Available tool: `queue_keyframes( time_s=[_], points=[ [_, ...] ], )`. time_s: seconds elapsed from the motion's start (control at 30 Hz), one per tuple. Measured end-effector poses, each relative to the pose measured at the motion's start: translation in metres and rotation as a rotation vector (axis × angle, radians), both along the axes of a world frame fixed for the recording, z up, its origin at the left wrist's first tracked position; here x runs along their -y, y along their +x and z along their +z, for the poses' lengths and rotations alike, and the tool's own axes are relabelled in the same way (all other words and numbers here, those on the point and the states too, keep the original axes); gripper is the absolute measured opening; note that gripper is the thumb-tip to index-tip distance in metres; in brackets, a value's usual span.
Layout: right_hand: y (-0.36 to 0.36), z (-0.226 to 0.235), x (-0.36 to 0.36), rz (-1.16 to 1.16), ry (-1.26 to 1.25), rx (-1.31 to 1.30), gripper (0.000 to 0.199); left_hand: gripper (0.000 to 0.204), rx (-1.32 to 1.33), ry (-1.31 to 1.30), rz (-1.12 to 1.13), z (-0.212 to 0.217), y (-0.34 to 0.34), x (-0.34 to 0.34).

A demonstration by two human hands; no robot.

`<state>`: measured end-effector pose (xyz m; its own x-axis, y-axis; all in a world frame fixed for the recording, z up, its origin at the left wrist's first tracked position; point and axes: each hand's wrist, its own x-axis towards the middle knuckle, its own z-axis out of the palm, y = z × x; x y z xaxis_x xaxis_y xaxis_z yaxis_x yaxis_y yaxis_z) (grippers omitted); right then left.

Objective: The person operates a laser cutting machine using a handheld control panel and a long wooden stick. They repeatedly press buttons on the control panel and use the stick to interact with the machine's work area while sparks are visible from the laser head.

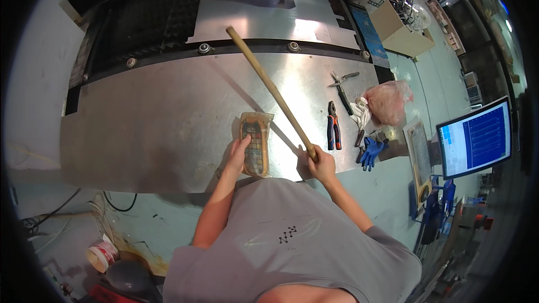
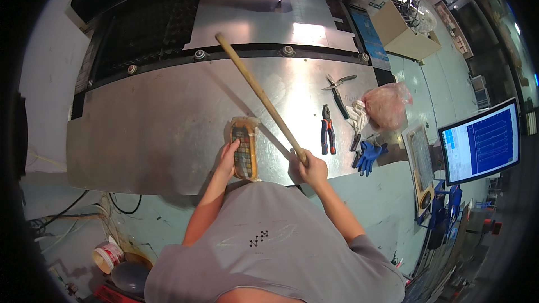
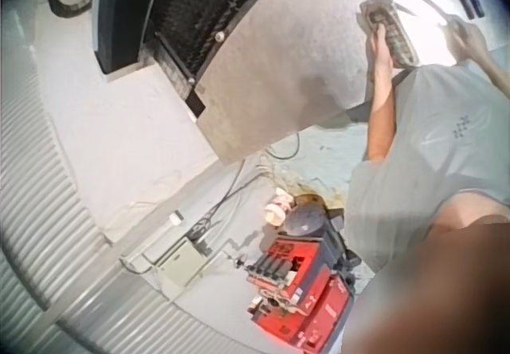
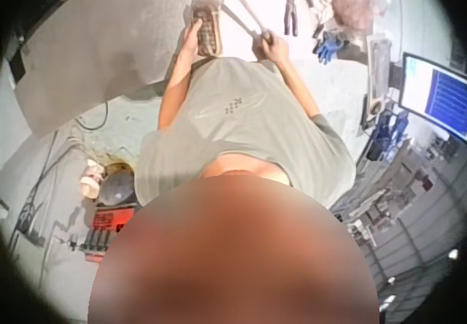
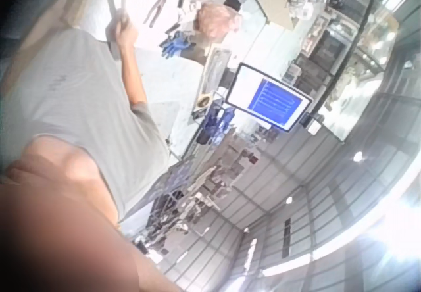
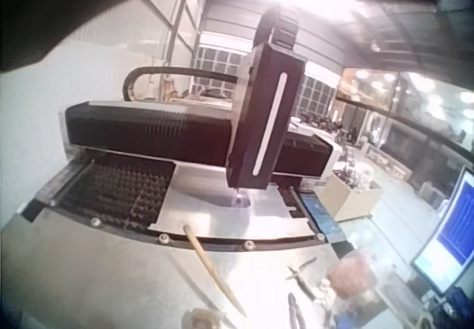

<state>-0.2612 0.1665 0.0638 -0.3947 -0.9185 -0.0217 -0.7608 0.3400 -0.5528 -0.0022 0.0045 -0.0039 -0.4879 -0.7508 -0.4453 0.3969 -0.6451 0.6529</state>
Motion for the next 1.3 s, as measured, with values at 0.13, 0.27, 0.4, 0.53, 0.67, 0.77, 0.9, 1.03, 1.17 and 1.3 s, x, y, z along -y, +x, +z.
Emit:
queue_keyframes(
  time_s=[0.13,0.27,0.4,0.53,0.67,0.77,0.9,1.03,1.17,1.3],
  points=[
    [0.017,-0.010,-0.031,-0.023,0.045,0.026,0.032,0.035,0.040,0.012,-0.014,0.005,0.001,0.001],
    [0.031,-0.017,-0.033,-0.085,-0.044,0.006,0.034,0.034,0.013,-0.005,-0.036,0.006,0.003,0.003],
    [0.032,-0.025,-0.029,-0.141,-0.016,-0.010,0.035,0.037,0.012,0.009,-0.030,0.006,0.004,0.002],
    [0.033,-0.030,-0.029,-0.115,-0.048,-0.054,0.035,0.035,0.045,0.025,-0.028,0.006,0.005,0.003],
    [0.031,-0.030,-0.030,-0.065,-0.102,-0.076,0.035,0.040,0.063,0.048,-0.013,0.005,0.006,0.002],
    [0.032,-0.029,-0.029,-0.067,-0.100,-0.071,0.036,0.041,0.096,0.069,0.013,0.004,0.004,0.003],
    [0.031,-0.029,-0.027,-0.072,-0.083,-0.073,0.036,0.042,0.057,0.065,-0.005,0.005,0.006,0.004],
    [0.031,-0.030,-0.028,-0.068,-0.083,-0.070,0.037,0.042,0.056,0.060,-0.024,0.004,0.007,0.005],
    [0.029,-0.033,-0.028,-0.050,-0.087,-0.096,0.038,0.042,0.040,0.039,-0.028,0.001,0.007,0.005],
    [0.028,-0.032,-0.029,-0.031,-0.069,-0.079,0.038,0.041,0.051,0.052,-0.012,-0.002,0.007,0.006]
  ],
)
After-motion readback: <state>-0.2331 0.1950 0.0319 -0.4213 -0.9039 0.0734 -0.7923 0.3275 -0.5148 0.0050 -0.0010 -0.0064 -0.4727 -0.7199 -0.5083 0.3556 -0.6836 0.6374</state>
